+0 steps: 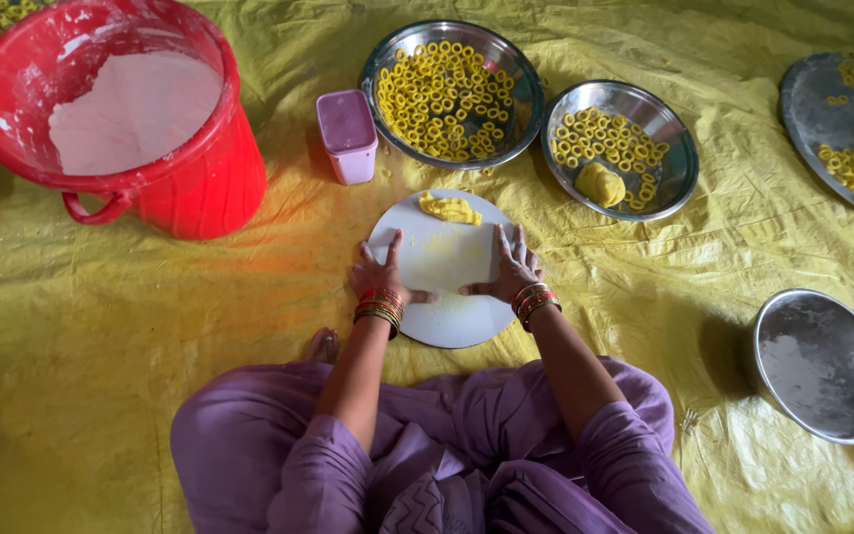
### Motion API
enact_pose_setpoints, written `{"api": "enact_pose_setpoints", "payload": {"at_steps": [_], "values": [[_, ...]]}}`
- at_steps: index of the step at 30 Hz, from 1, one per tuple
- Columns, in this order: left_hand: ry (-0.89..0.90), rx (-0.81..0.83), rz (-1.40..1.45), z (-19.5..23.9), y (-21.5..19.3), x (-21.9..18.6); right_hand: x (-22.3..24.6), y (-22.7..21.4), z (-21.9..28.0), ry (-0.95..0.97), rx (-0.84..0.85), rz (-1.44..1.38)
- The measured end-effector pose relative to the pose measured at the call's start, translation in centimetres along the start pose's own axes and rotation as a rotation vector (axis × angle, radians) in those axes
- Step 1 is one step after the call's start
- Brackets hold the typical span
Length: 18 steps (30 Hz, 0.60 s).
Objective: The person sits on a yellow tarp and shapes yellow dough into small rings by hand. They roll small pieces of dough into thin strips, join the ends to form rings, and place the finished rings into metal trays nearby.
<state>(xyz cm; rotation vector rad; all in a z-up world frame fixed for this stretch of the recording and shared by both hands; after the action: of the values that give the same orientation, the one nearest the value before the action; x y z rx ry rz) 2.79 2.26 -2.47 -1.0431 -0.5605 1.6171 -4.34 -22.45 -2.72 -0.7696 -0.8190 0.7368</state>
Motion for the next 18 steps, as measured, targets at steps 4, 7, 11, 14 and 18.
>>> {"api": "enact_pose_setpoints", "payload": {"at_steps": [4,7,11,14,18], "values": [[-0.022,-0.055,-0.031,0.7,0.7,-0.9,1.0,0.5,0.9,0.027,-0.040,0.002],[0.010,-0.122,-0.074,1.2,0.6,-0.9,2.7,0.9,1.2,0.086,-0.049,0.008],[-0.004,-0.114,-0.082,2.1,0.6,-1.1,3.3,0.8,0.8,0.131,-0.003,0.034],[-0.075,0.007,-0.070,1.4,0.4,-1.3,2.7,1.3,-0.4,0.147,0.076,0.046],[-0.086,0.051,-0.039,0.6,0.1,-1.2,1.8,1.5,-2.5,-0.003,0.102,0.302]]}}
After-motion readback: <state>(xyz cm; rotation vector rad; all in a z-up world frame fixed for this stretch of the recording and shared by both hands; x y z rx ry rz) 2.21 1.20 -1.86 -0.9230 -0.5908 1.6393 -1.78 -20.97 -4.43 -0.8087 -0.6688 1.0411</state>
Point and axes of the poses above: each hand's wrist, its own z-axis away from the middle knuckle, its own y-axis out of the palm, x = y × z, the point moved 3 cm from there along -z, towards the middle knuckle, and after that the axes turned 2 degrees about x, right-handed, at the moved point
